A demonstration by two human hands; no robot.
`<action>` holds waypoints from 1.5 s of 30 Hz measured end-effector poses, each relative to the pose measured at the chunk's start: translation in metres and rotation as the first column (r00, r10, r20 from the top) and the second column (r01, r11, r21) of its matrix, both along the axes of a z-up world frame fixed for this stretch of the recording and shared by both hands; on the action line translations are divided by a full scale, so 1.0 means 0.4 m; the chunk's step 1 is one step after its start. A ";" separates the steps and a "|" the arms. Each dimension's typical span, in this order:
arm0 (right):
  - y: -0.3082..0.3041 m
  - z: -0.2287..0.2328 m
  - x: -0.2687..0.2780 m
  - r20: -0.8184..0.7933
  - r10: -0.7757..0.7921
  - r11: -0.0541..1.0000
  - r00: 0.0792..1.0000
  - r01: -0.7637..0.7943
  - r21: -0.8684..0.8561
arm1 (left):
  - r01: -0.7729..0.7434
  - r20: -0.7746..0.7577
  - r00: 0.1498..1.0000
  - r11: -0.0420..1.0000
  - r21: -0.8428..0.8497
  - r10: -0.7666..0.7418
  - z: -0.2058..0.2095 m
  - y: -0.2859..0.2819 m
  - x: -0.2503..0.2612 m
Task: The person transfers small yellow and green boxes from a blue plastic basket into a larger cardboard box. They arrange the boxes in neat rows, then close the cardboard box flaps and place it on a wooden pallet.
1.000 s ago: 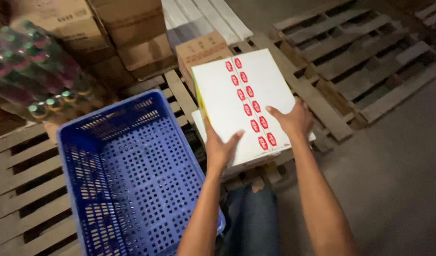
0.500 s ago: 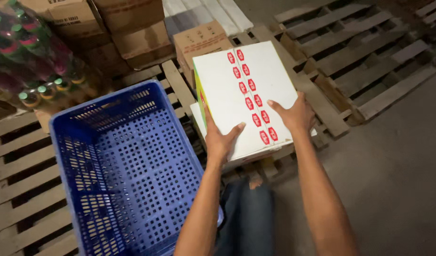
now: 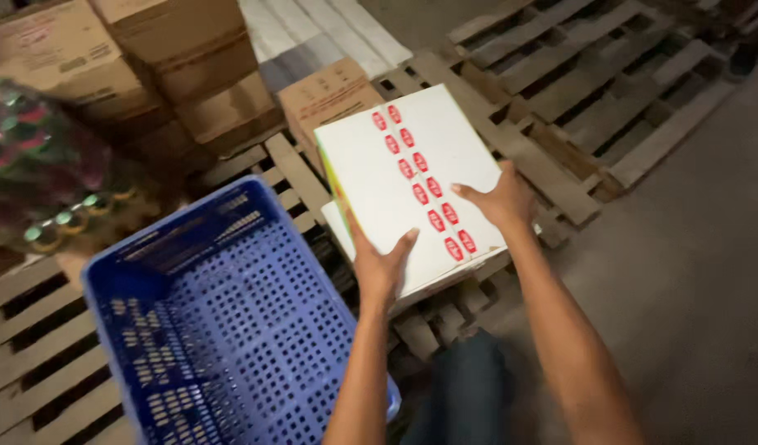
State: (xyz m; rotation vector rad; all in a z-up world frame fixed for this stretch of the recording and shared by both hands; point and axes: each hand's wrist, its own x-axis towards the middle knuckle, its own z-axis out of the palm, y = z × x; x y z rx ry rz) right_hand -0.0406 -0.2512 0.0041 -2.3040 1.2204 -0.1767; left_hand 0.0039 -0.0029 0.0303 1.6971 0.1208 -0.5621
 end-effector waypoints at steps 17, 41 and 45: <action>-0.122 0.029 0.051 0.138 0.131 0.764 0.982 -0.188 0.618 | -0.144 -0.033 0.989 0.987 -0.065 0.142 -0.022 -0.032 -0.010; -0.178 0.093 0.098 0.059 0.098 0.667 0.993 -0.110 0.737 | -0.407 -0.449 0.829 0.911 -0.072 0.335 0.127 -0.120 0.100; -0.179 0.113 0.102 -0.095 0.037 0.604 0.995 0.054 0.795 | -0.425 -0.572 0.756 0.903 -0.061 0.317 0.087 -0.102 0.092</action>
